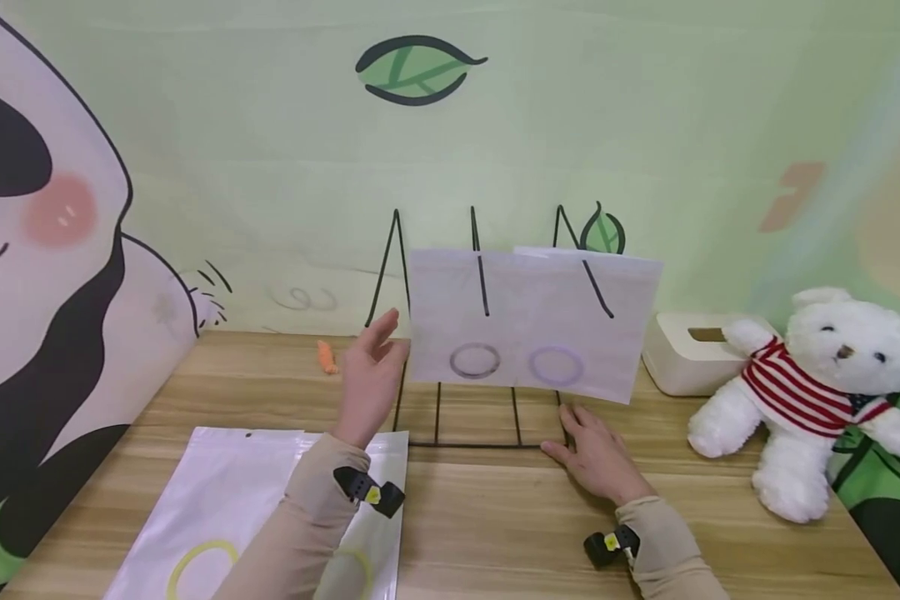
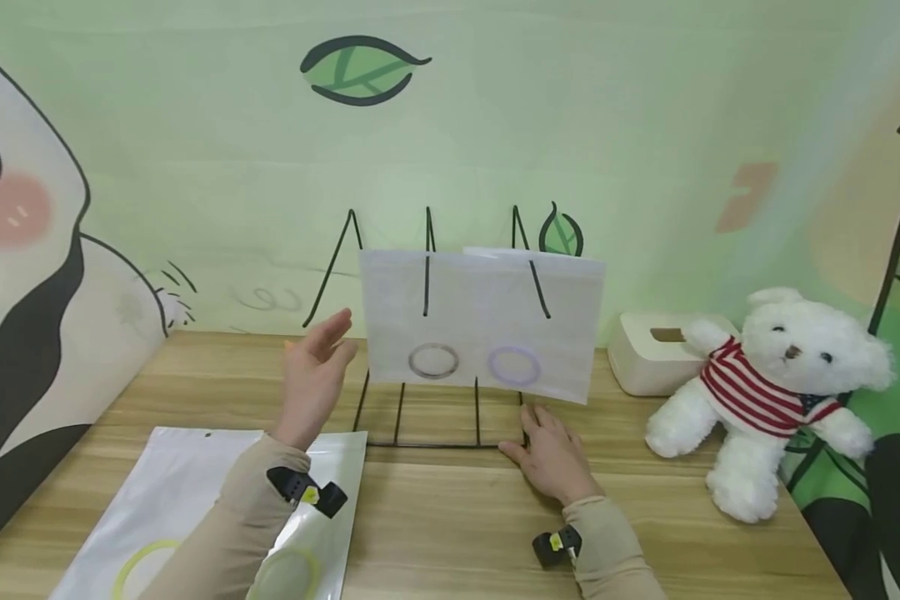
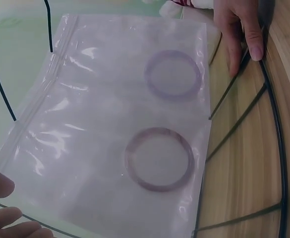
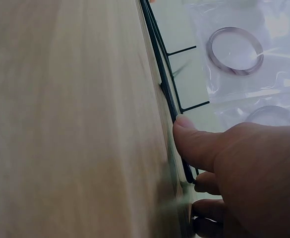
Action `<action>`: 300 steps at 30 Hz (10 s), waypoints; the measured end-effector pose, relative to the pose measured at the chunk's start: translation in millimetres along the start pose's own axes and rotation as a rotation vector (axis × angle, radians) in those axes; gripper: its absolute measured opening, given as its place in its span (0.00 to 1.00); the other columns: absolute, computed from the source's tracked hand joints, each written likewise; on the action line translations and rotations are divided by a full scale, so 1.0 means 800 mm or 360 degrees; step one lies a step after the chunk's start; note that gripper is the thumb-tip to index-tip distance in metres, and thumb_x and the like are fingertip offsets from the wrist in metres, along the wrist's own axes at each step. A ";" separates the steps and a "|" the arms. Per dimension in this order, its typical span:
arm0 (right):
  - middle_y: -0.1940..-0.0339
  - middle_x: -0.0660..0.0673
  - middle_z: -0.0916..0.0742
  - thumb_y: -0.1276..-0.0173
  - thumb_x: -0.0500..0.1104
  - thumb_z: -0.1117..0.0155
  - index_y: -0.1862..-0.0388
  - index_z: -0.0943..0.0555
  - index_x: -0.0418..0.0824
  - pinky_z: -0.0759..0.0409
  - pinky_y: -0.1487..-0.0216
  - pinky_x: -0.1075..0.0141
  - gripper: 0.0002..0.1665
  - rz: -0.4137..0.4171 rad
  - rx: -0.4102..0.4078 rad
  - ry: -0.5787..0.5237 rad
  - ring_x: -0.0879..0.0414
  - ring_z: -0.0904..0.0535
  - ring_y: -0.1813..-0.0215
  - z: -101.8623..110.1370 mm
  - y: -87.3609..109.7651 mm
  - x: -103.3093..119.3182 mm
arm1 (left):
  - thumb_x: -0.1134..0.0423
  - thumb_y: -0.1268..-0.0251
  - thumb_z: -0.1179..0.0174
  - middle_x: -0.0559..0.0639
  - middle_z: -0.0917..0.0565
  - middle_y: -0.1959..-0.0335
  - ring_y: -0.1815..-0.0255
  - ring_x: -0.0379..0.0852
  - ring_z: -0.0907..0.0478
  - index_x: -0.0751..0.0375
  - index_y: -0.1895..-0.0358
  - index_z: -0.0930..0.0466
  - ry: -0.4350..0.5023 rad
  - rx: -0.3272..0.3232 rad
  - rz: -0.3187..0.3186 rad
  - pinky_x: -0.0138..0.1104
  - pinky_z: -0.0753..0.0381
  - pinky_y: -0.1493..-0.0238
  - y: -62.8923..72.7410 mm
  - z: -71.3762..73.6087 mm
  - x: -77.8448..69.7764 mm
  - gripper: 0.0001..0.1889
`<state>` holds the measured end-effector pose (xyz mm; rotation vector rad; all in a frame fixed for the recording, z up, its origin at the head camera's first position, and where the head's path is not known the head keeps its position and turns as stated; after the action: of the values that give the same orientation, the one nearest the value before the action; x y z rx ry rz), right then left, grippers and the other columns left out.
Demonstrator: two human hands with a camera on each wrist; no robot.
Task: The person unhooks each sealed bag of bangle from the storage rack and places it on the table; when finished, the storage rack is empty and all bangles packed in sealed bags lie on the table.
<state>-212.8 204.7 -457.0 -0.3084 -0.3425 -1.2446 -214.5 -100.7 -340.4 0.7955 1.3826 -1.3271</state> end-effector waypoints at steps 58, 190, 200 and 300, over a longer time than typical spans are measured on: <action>0.24 0.33 0.39 0.29 0.53 0.40 0.28 0.40 0.28 0.40 0.32 0.40 0.42 0.0057 -0.0090 0.0012 0.39 0.46 0.25 0.000 -0.001 0.001 | 0.62 0.26 0.47 0.61 0.14 0.56 0.57 0.57 0.16 0.64 0.45 0.19 -0.0008 0.0109 -0.0111 0.48 0.17 0.57 -0.003 -0.036 -0.013 0.15; 0.26 0.26 0.40 0.26 0.57 0.45 0.27 0.41 0.28 0.45 0.36 0.31 0.43 0.0016 -0.0006 0.0002 0.29 0.45 0.28 0.002 0.001 0.001 | 0.71 0.32 0.43 0.45 0.31 0.89 0.89 0.37 0.39 0.65 0.58 0.14 0.0024 0.0333 -0.0334 0.28 0.40 0.88 0.094 -0.011 -0.086 0.08; 0.27 0.26 0.39 0.27 0.56 0.44 0.28 0.40 0.27 0.44 0.36 0.31 0.42 0.0022 -0.0010 0.0004 0.30 0.45 0.28 0.003 0.001 0.002 | 0.70 0.32 0.41 0.48 0.24 0.85 0.87 0.35 0.40 0.65 0.59 0.13 0.0052 0.0298 -0.0363 0.28 0.39 0.86 0.111 -0.008 -0.083 0.07; 0.27 0.25 0.39 0.26 0.56 0.45 0.26 0.42 0.28 0.46 0.35 0.31 0.43 -0.0018 0.0019 -0.0007 0.30 0.45 0.27 0.003 0.003 0.006 | 0.38 0.61 0.27 0.67 0.37 0.29 0.33 0.63 0.36 0.63 0.34 0.28 -0.1597 0.1197 -0.0252 0.58 0.29 0.44 0.157 0.019 0.083 0.49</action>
<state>-209.3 202.5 -452.8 -0.2993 -0.3558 -1.2525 -111.0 -105.4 -438.8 0.3456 0.1327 -2.0082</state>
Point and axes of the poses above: each hand's wrist, its own y-axis away from the middle knuckle, its own z-axis out of the back of the hand, x = y × z, the point moved 2 cm from there along -y, towards the middle knuckle
